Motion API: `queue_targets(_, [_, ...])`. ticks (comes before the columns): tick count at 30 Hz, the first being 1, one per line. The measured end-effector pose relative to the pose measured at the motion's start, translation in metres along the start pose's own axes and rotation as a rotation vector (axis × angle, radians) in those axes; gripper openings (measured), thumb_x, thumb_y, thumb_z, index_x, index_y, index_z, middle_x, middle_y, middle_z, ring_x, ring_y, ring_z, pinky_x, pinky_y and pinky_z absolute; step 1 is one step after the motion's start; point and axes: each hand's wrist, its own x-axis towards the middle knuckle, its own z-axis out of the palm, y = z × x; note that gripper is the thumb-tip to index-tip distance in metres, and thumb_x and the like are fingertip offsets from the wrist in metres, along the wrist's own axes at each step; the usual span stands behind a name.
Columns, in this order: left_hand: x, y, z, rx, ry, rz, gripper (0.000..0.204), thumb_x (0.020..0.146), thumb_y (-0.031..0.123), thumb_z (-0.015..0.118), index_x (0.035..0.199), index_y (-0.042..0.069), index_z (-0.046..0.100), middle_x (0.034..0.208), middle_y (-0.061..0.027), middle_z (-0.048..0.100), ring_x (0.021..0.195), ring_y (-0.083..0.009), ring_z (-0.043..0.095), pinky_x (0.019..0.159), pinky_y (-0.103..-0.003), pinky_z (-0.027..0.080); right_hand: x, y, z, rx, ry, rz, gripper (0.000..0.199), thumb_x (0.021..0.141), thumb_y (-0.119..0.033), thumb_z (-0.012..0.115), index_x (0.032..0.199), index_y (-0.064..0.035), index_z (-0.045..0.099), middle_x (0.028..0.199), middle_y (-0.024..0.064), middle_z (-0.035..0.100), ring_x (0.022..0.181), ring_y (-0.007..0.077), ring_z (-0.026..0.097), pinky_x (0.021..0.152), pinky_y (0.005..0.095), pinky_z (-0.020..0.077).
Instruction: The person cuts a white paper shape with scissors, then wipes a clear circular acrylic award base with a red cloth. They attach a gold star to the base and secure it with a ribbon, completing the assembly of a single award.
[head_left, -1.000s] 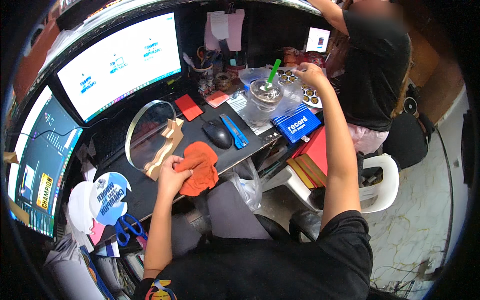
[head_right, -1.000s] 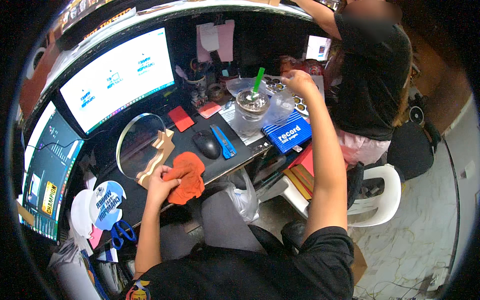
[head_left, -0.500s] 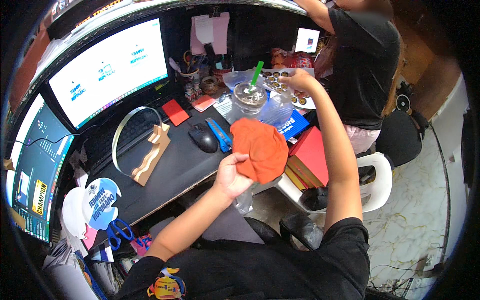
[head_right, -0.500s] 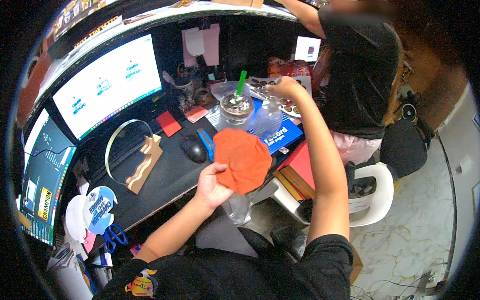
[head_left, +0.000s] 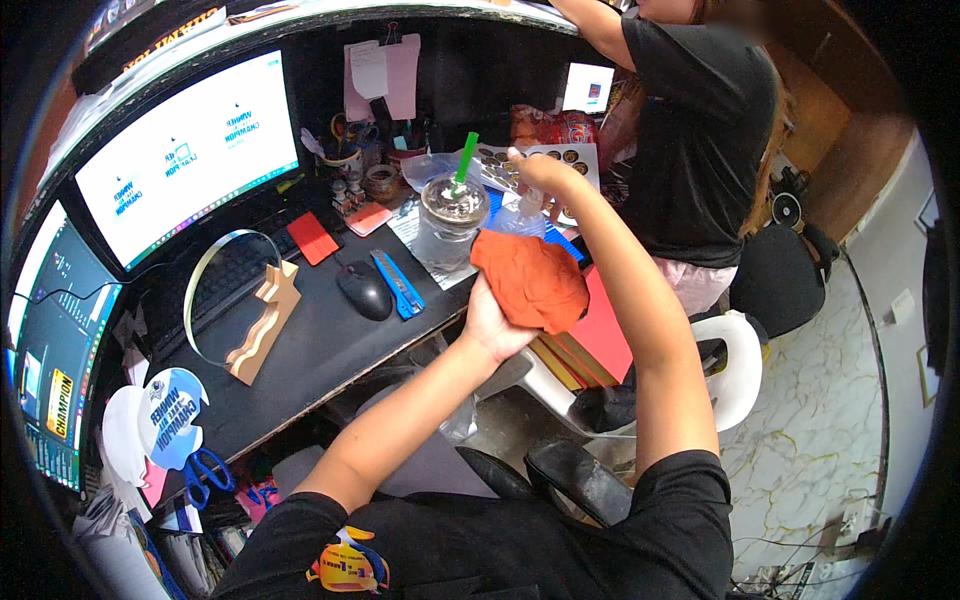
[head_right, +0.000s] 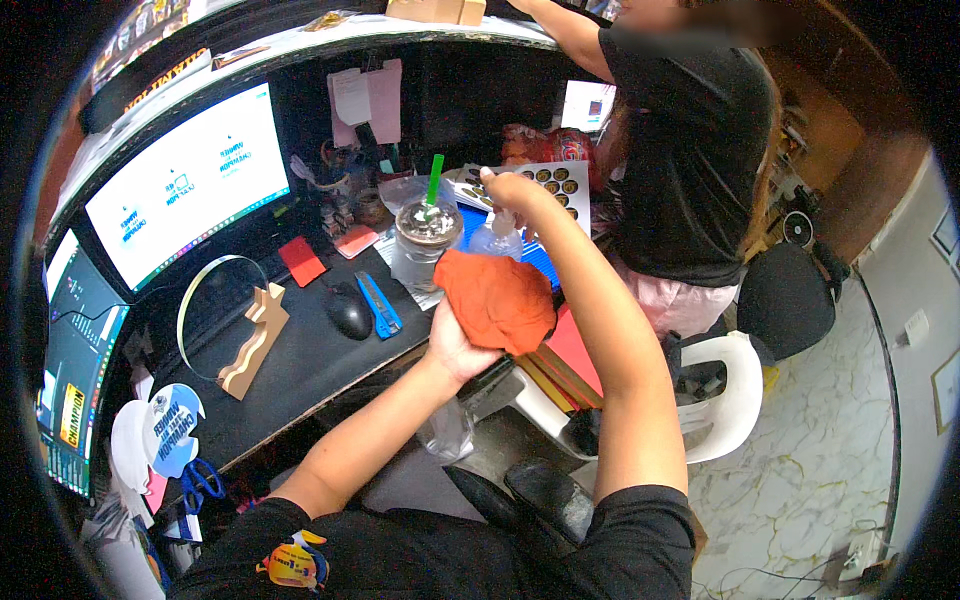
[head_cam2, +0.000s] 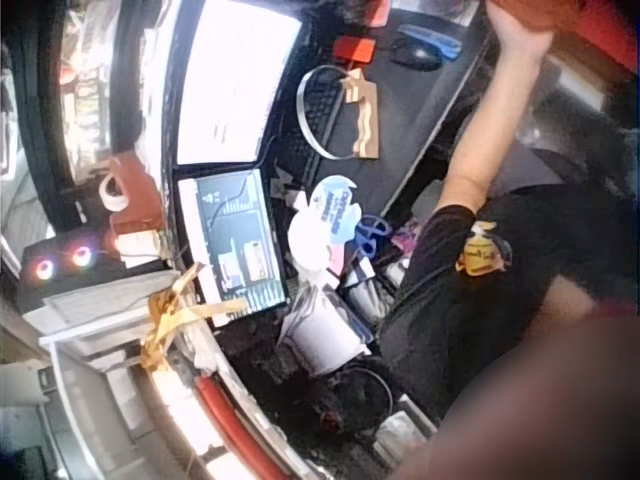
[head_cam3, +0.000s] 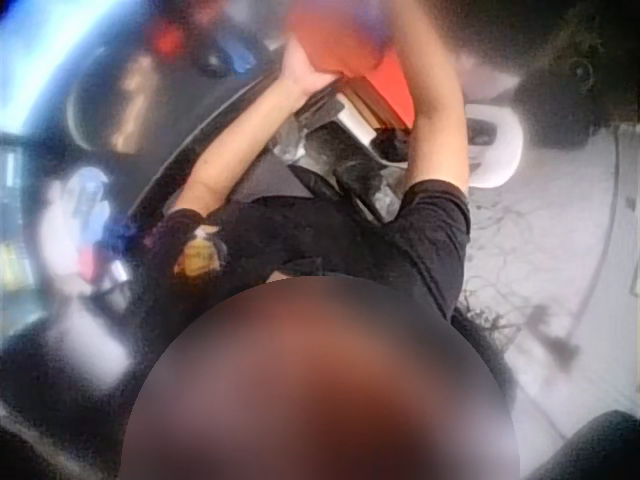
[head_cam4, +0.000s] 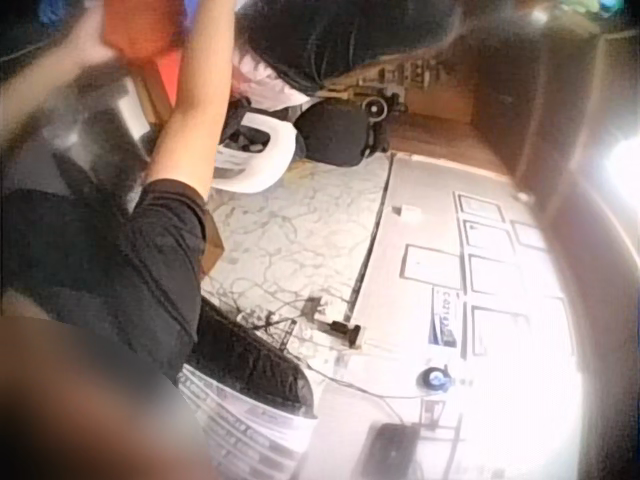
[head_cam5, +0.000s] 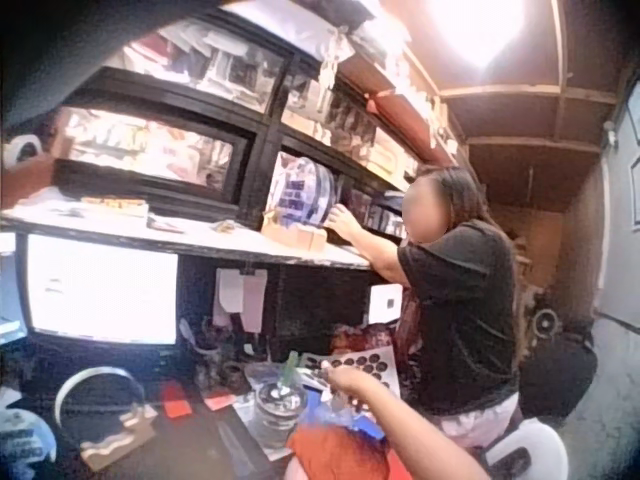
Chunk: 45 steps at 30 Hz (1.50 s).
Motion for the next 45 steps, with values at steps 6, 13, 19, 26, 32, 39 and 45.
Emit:
queue_targets(6, [0.03, 0.001, 0.028, 0.184, 0.044, 0.096, 0.073, 0.093, 0.069, 0.03, 0.136, 0.013, 0.046, 0.138, -0.0107, 0.051, 0.127, -0.0317, 0.048, 0.111, -0.053, 0.033, 0.002, 0.004, 0.009, -0.063, 0.088, -0.072, 0.075, 0.096, -0.061, 0.031, 0.102, 0.0045, 0.067, 0.102, 0.0287, 0.063, 0.092, 0.0426, 0.063, 0.07, 0.0564, 0.0541])
queue_targets(13, [0.073, 0.009, 0.037, 0.173, 0.06, 0.216, 0.052, 0.097, 0.052, 0.038, 0.127, 0.011, 0.052, 0.132, -0.012, 0.055, 0.122, -0.0307, 0.053, 0.107, -0.051, 0.037, 0.001, 0.002, 0.007, -0.482, 0.163, -0.295, 0.058, 0.101, -0.042, 0.031, 0.106, 0.0034, 0.067, 0.116, 0.0261, 0.062, 0.107, 0.0419, 0.061, 0.095, 0.0477, 0.0454])
queue_targets(19, [0.083, -0.004, 0.028, 0.184, 0.065, 0.288, 0.05, 0.098, 0.05, 0.034, 0.127, 0.013, 0.051, 0.127, -0.009, 0.057, 0.118, -0.0273, 0.055, 0.103, -0.048, 0.041, 0.017, 0.019, 0.015, -0.653, 0.216, -0.45, 0.043, 0.101, -0.031, 0.038, 0.115, -0.0007, 0.065, 0.117, 0.0252, 0.061, 0.11, 0.0386, 0.06, 0.094, 0.0456, 0.047])
queue_targets(26, [0.091, -0.008, 0.017, 0.183, 0.139, 0.302, 0.051, 0.099, 0.051, 0.03, 0.127, 0.013, 0.05, 0.126, -0.0087, 0.057, 0.119, -0.0261, 0.055, 0.102, -0.047, 0.042, 0.027, 0.02, 0.018, -0.378, 0.271, -0.354, 0.058, 0.097, -0.051, 0.044, 0.108, 0.0015, 0.067, 0.099, 0.026, 0.067, 0.098, 0.0373, 0.065, 0.086, 0.0445, 0.0474])
queue_targets(32, [0.079, -0.014, 0.025, 0.21, 0.106, 0.304, 0.049, 0.098, 0.047, 0.032, 0.127, 0.011, 0.051, 0.126, -0.0105, 0.057, 0.117, -0.0283, 0.055, 0.103, -0.046, 0.041, 0.017, -0.002, 0.006, -0.16, 0.026, -0.102, 0.076, 0.097, -0.062, 0.024, 0.125, -0.0022, 0.061, 0.114, 0.0241, 0.065, 0.113, 0.0374, 0.058, 0.093, 0.0505, 0.0448])
queue_targets(39, [0.084, -0.012, 0.02, 0.144, 0.115, 0.306, 0.046, 0.099, 0.045, 0.035, 0.126, 0.011, 0.051, 0.125, -0.0099, 0.058, 0.114, -0.0274, 0.056, 0.1, -0.046, 0.044, 0.021, 0.004, 0.022, -0.234, 0.241, -0.083, 0.065, 0.099, -0.052, 0.03, 0.123, 0.0004, 0.06, 0.132, 0.0229, 0.054, 0.127, 0.0365, 0.049, 0.106, 0.0446, 0.0372])
queue_targets(45, [0.087, -0.017, 0.021, 0.2, 0.153, 0.329, 0.047, 0.098, 0.045, 0.029, 0.122, 0.013, 0.054, 0.119, -0.0072, 0.06, 0.113, -0.0256, 0.057, 0.097, -0.045, 0.045, 0.028, 0.001, 0.022, -0.104, 0.126, -0.164, 0.075, 0.096, -0.062, 0.032, 0.121, 0.0035, 0.06, 0.126, 0.0277, 0.057, 0.12, 0.0365, 0.055, 0.098, 0.0466, 0.0451])
